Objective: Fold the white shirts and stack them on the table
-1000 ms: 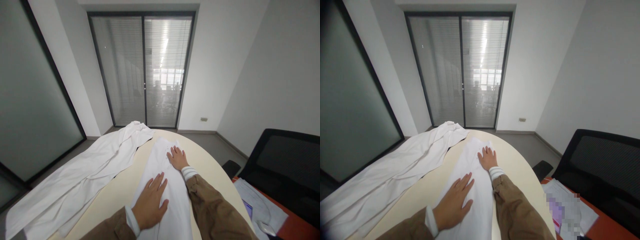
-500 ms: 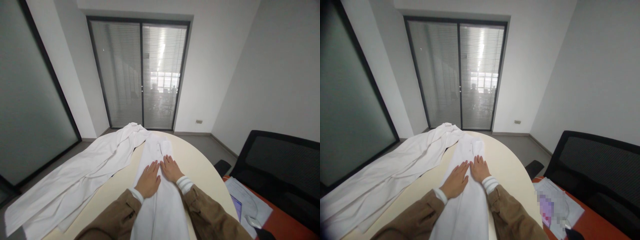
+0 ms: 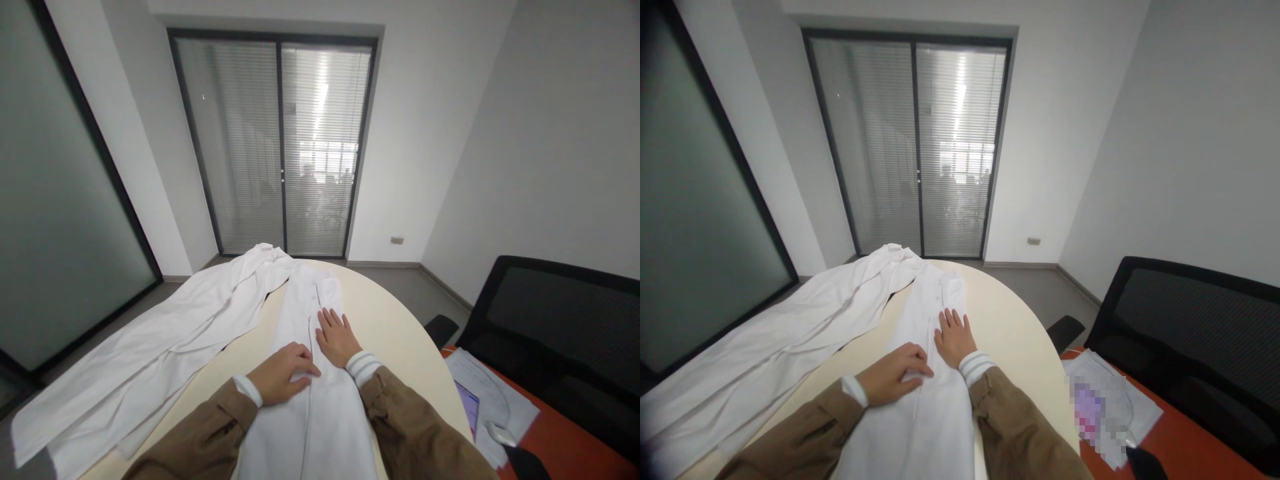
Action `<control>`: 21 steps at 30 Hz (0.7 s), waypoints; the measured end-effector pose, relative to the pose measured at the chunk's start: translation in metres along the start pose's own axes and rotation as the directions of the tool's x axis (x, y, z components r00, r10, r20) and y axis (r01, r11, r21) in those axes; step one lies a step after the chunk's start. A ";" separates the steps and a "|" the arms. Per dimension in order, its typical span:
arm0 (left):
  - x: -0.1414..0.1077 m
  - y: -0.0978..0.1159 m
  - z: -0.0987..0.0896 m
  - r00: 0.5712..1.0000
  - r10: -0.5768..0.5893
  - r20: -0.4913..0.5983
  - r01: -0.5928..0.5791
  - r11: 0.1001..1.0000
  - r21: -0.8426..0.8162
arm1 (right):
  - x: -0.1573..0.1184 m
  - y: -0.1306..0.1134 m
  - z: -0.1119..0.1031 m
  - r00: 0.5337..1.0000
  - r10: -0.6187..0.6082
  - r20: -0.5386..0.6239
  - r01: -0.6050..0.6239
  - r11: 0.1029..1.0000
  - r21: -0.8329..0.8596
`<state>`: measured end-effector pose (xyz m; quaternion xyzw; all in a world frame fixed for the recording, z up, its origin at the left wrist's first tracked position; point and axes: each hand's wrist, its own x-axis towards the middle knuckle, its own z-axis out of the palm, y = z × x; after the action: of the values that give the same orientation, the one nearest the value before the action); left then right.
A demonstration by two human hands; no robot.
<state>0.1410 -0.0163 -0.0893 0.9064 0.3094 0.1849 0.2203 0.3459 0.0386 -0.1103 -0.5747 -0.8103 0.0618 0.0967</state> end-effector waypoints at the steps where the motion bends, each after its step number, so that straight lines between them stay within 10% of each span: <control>1: -0.002 0.002 0.001 1.000 0.015 0.011 -0.015 1.000 -0.005 | 0.000 0.001 0.000 1.000 -0.002 0.004 0.002 1.000 0.002; 21: -0.014 0.028 0.006 0.991 0.007 0.132 -0.004 1.000 -0.023 | -0.027 -0.045 0.001 0.976 0.216 -0.004 -0.215 0.974 -0.068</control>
<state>0.1471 -0.0468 -0.0820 0.9150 0.2894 0.1284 0.2499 0.3129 -0.0015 -0.1037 -0.6620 -0.7450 0.0456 0.0684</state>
